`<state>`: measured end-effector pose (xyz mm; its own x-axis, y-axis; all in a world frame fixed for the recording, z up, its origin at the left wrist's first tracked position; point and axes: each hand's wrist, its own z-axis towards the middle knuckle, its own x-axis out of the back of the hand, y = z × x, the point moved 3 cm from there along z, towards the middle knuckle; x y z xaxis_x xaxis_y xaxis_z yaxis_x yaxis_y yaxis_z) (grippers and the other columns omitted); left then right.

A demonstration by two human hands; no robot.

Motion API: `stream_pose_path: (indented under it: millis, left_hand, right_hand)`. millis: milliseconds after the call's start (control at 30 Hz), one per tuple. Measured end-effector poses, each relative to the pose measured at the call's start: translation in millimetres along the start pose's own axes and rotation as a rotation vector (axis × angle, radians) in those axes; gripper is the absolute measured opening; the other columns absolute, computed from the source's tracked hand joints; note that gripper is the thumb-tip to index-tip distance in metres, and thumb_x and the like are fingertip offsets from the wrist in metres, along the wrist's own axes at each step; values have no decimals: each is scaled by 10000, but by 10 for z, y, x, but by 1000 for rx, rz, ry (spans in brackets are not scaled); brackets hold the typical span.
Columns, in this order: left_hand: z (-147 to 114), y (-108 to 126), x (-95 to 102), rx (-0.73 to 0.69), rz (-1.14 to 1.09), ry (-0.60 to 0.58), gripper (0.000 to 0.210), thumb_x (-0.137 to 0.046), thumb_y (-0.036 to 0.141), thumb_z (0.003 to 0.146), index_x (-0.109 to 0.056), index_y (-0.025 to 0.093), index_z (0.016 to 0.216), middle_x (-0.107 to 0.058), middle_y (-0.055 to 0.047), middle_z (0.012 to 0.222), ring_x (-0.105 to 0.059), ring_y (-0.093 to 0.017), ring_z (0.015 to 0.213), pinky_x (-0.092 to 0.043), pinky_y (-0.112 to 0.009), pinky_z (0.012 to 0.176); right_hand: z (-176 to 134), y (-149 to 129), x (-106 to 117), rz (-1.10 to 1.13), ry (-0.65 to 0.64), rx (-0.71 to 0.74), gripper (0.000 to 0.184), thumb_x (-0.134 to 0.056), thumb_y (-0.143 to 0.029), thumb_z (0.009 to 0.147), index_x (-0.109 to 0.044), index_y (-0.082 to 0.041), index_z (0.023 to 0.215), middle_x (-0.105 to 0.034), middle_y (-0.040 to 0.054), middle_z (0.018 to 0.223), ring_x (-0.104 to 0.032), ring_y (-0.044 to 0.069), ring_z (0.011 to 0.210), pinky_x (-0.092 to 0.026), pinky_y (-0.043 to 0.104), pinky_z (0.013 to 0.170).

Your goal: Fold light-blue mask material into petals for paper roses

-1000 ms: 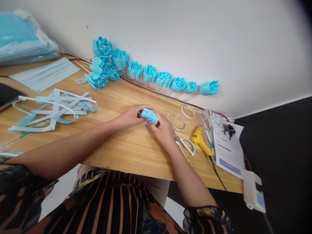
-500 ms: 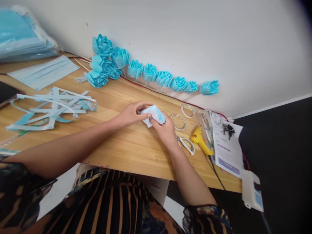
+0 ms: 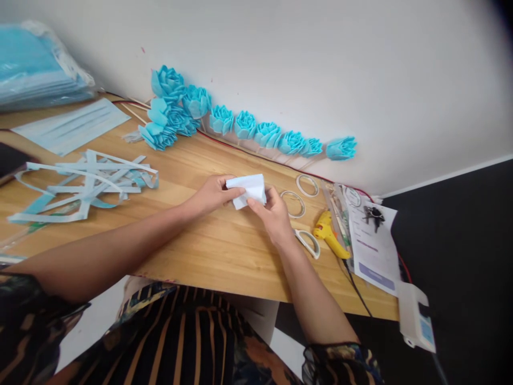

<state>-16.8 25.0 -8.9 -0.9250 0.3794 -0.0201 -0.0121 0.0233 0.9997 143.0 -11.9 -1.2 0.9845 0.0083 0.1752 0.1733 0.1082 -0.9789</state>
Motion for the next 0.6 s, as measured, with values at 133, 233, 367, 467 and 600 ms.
stream_pose_path:
  millis: [133,233,367,467,600]
  left_hand:
    - [10,17,-1,-31,125,-13,191,-664,323,695,-627,147,761,-604,7,669,-528,-120,617,-385,-233,570]
    - [11,13,-7,-21,114,-39,179,-673,305,681,-631,144,748,-607,8,663,-528,-119,609,-380,-236,571]
    - [21,-12,25,34,-42,-10,256,-705,339,691,-652,134,836,-686,-33,791,-601,-150,703,-449,-271,662]
    - [26,-22,39,38,-108,-1,292,-715,385,718,-656,131,850,-703,-46,820,-619,-155,731,-464,-282,697]
    - [32,-27,39,24,-145,-16,300,-698,410,756,-647,130,853,-700,-41,798,-616,-143,698,-470,-269,673]
  right_hand:
    - [14,18,63,-37,-2,20,544,-762,-448,728,-573,-250,1198,-689,44,1061,-663,179,917,-553,312,791]
    - [8,68,99,-67,37,13,383,-719,-435,780,-640,-244,1103,-696,18,934,-649,158,794,-538,301,727]
    - [6,87,96,-67,57,21,266,-702,-433,791,-667,-222,950,-688,0,831,-626,151,737,-520,292,699]
    - [9,67,78,-37,52,9,264,-711,-420,772,-655,-218,932,-694,-1,843,-625,148,737,-518,285,697]
    - [15,38,77,-16,69,-15,242,-713,-401,766,-651,-215,907,-692,-9,819,-620,139,718,-511,272,680]
